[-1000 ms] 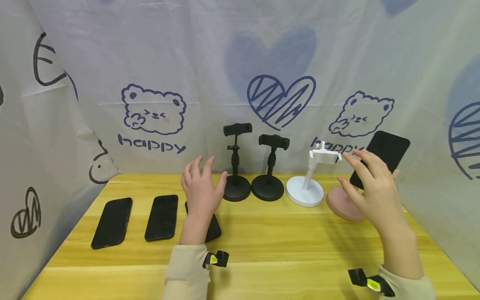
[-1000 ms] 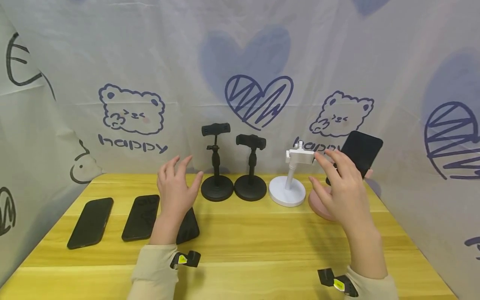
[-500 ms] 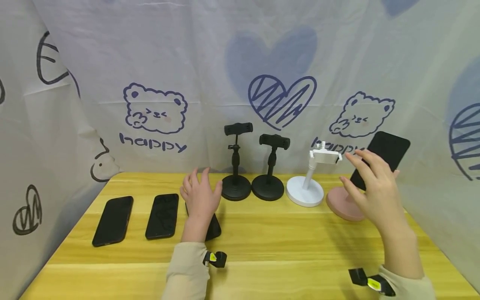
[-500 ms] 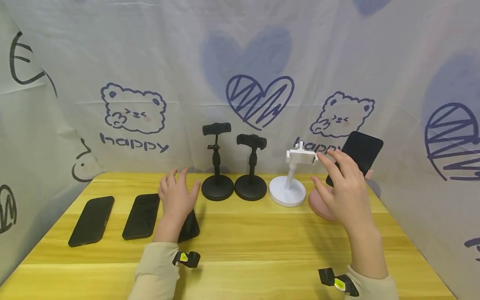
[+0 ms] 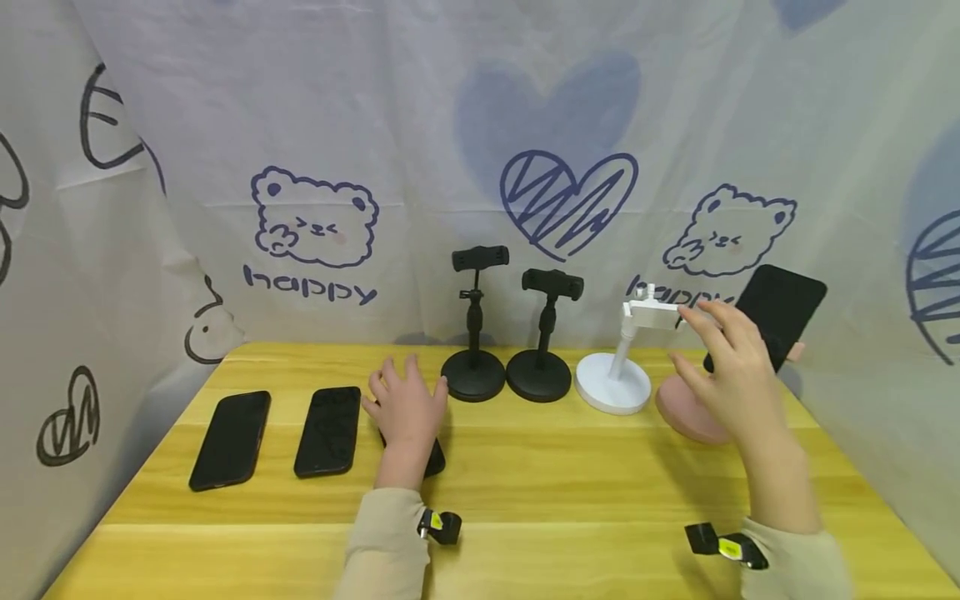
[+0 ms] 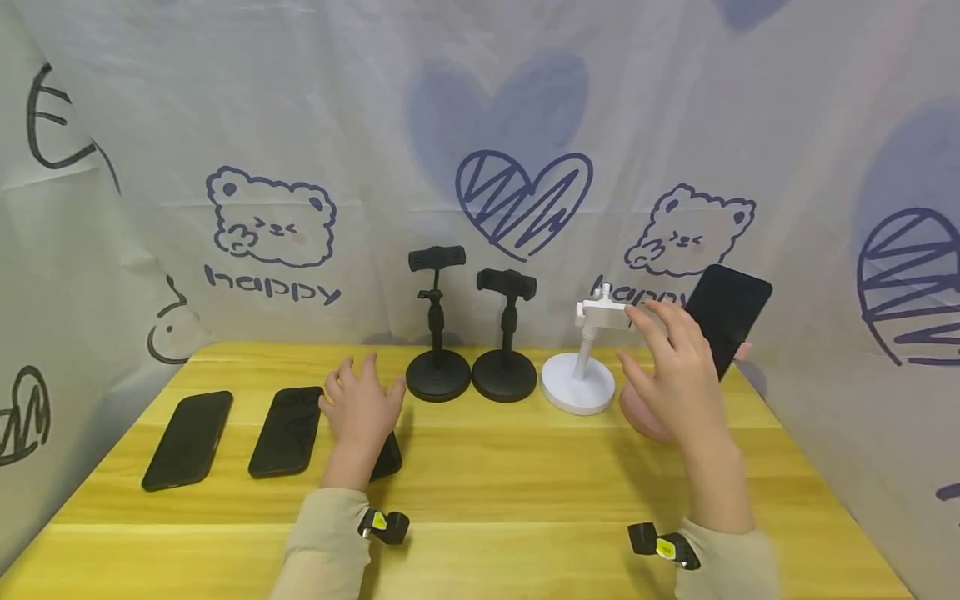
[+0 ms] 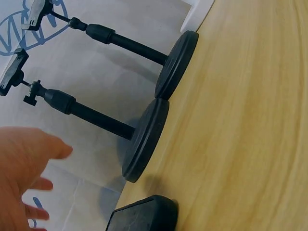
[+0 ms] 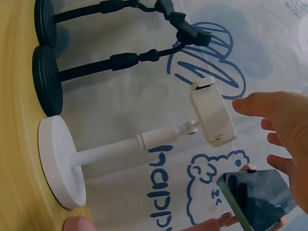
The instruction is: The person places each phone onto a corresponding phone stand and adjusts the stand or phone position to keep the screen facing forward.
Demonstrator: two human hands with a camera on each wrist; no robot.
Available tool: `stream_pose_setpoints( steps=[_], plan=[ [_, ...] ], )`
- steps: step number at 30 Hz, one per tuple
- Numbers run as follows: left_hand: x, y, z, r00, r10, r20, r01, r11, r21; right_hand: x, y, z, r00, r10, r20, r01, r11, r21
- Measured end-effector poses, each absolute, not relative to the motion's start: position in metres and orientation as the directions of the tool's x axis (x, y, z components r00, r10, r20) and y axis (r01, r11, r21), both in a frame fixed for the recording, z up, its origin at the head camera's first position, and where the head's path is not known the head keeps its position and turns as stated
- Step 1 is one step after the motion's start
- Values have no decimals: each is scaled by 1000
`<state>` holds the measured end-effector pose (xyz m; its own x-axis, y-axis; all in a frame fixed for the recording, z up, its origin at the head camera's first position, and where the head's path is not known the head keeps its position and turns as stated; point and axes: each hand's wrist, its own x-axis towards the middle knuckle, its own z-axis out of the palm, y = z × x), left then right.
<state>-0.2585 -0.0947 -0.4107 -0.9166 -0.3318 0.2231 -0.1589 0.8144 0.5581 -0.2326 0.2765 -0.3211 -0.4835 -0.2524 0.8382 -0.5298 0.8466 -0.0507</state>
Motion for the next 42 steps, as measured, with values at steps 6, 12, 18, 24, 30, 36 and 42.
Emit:
stream_pose_setpoints(
  steps=[6,12,18,24,30,36,42],
  plan=[
    [-253,-94,-413,-916,-373,146,-236,797,555,-245,272,-328,-535,-223,815,-482,873,-77],
    [-252,-94,-422,-914,-376,153,-246,813,528,-260,268,-331,-529,-165,833,-443,890,-105],
    [-253,-95,-430,-919,-370,137,-254,821,512,-268,262,-335,-542,-105,834,-384,914,-134],
    [-253,-100,-433,-922,-384,49,-310,808,501,-271,258,-338,-556,-100,825,-352,928,-125],
    [-253,-106,-432,-928,-373,12,-320,811,489,-275,255,-339,-529,-111,841,-359,928,-103],
    [-256,-109,-432,-932,-362,-3,-317,813,488,-279,255,-339,-539,-107,836,-331,939,-93],
    [-257,-110,-434,-935,-353,-21,-321,823,469,-283,257,-340,-551,-101,828,-306,948,-88]
  ],
)
